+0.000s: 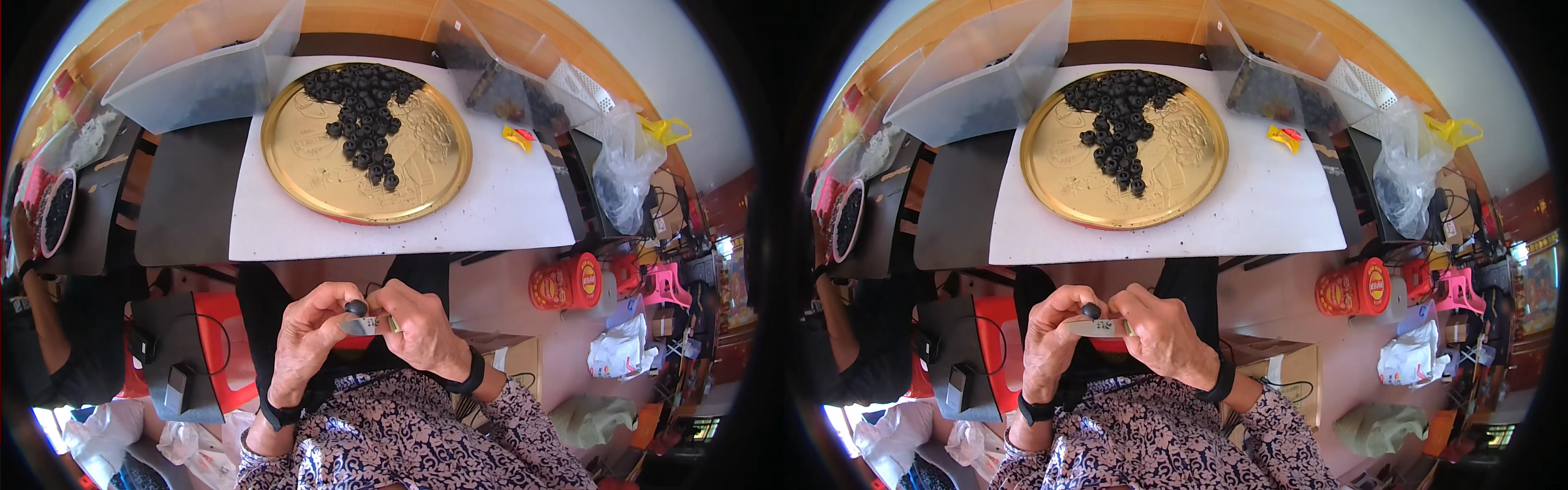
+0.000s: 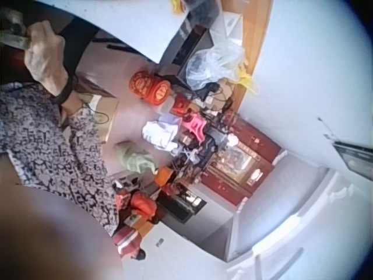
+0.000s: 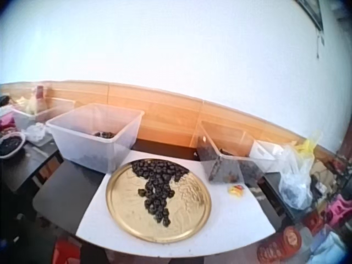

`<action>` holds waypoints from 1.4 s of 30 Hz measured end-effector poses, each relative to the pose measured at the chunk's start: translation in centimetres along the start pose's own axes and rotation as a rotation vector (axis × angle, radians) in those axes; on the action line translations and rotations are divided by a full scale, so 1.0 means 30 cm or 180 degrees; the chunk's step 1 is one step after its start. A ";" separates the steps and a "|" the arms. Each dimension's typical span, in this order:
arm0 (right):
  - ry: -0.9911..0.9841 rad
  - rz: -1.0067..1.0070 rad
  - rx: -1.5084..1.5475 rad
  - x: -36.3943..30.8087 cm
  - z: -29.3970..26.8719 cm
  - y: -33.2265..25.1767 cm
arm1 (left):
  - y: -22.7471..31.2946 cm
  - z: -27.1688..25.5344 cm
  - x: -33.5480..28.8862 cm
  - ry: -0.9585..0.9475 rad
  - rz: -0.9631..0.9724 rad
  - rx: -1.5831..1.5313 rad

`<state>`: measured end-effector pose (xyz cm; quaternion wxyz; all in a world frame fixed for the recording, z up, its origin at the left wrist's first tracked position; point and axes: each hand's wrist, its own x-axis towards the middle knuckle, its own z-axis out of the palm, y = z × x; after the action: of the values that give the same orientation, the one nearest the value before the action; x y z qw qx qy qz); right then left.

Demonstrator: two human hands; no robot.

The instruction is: Cutting and peeling small black seeds or components using a knife.

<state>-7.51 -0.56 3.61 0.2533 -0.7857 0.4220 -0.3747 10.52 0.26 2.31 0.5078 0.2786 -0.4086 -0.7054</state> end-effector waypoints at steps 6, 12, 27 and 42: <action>-0.0172 -0.0042 -0.0351 0.006 -0.011 0.001 | -0.023 -0.022 0.004 -0.0210 0.0044 -0.0049; -0.0210 -0.0015 -0.0372 0.006 -0.013 0.003 | -0.034 -0.026 0.013 -0.0300 0.0152 -0.0072; -0.0232 0.0102 -0.0358 -0.030 -0.013 0.008 | -0.015 0.021 0.001 -0.0175 -0.0016 0.0176; 0.0477 0.1882 0.2094 -0.104 -0.026 -0.029 | -0.048 0.047 -0.012 -0.0458 -0.0362 -0.0933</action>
<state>-8.87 2.49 3.52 0.5547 -0.4796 0.5040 -0.4564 8.80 1.23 1.77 0.4717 0.1730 -0.3202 -0.8031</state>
